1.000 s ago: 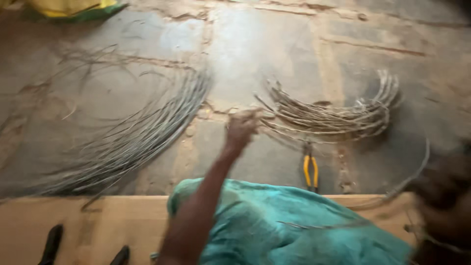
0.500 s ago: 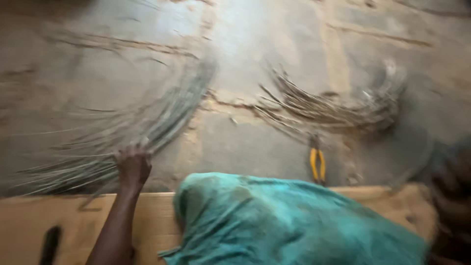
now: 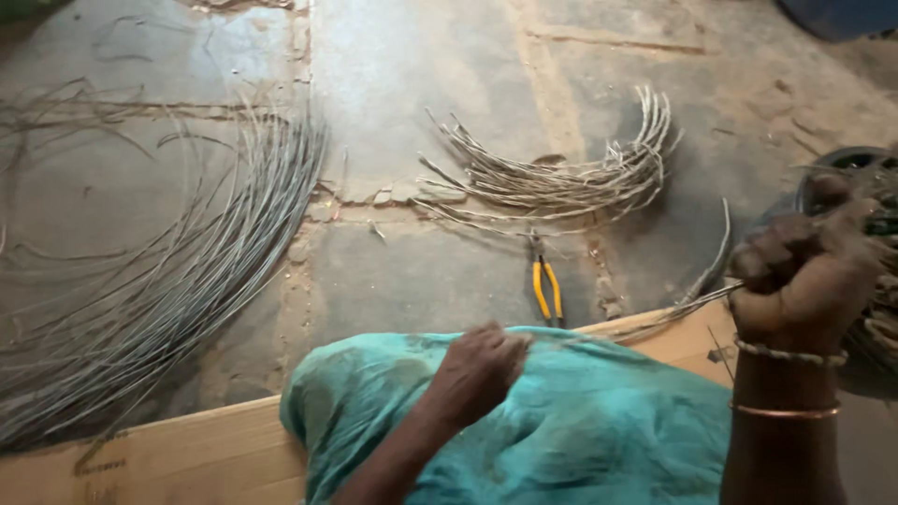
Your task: The person sits on the floor and untwists braided wire strands by hand, pulling the twisted wires apart one at a time and occasionally using pliers to grip or cut the wire. Separated strands are laid onto a pile on the floor, and finished pieces are placed into a basin.
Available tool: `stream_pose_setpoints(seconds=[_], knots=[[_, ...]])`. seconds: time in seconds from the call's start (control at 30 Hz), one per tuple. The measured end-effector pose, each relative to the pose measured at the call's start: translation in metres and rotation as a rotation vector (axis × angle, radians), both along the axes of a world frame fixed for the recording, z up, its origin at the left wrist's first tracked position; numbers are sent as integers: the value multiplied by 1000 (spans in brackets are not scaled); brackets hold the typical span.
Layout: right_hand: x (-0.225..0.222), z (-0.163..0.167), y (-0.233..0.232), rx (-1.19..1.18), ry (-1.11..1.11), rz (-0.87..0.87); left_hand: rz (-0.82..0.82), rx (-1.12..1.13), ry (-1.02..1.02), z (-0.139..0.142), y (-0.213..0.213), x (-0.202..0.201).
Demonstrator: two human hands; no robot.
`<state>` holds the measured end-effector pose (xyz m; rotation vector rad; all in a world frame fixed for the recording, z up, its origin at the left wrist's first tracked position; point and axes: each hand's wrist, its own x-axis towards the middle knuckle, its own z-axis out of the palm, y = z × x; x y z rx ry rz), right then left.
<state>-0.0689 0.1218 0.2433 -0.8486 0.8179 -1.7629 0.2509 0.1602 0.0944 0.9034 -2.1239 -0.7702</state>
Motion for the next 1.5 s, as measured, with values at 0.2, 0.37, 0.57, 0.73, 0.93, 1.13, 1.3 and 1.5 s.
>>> stream_pose_setpoints(seconds=[0.2, 0.37, 0.57, 0.73, 0.93, 1.13, 1.3, 1.5], knots=[[1, -21, -8, 237, 16, -137, -145, -68, -127, -33, 3, 1], [5, -23, -24, 68, -86, -49, -71, -6, -188, -50, -17, -6], [-48, 27, -19, 4, -64, -164, -31, 77, -471, -58, -62, 44], [-67, 6, -10, -63, -31, -180, 77, -114, -520, -49, -58, 25], [-70, -9, -1, -55, -183, -161, -60, 251, -331, -16, -44, -30], [-78, 12, 35, -359, 277, 478, -247, 598, -158, -18, -68, 0], [-81, 19, 59, -171, 796, 347, -298, 683, -388, -32, -73, 8], [-108, -37, 48, -12, 700, 237, -44, 424, -621, 16, -71, 17]])
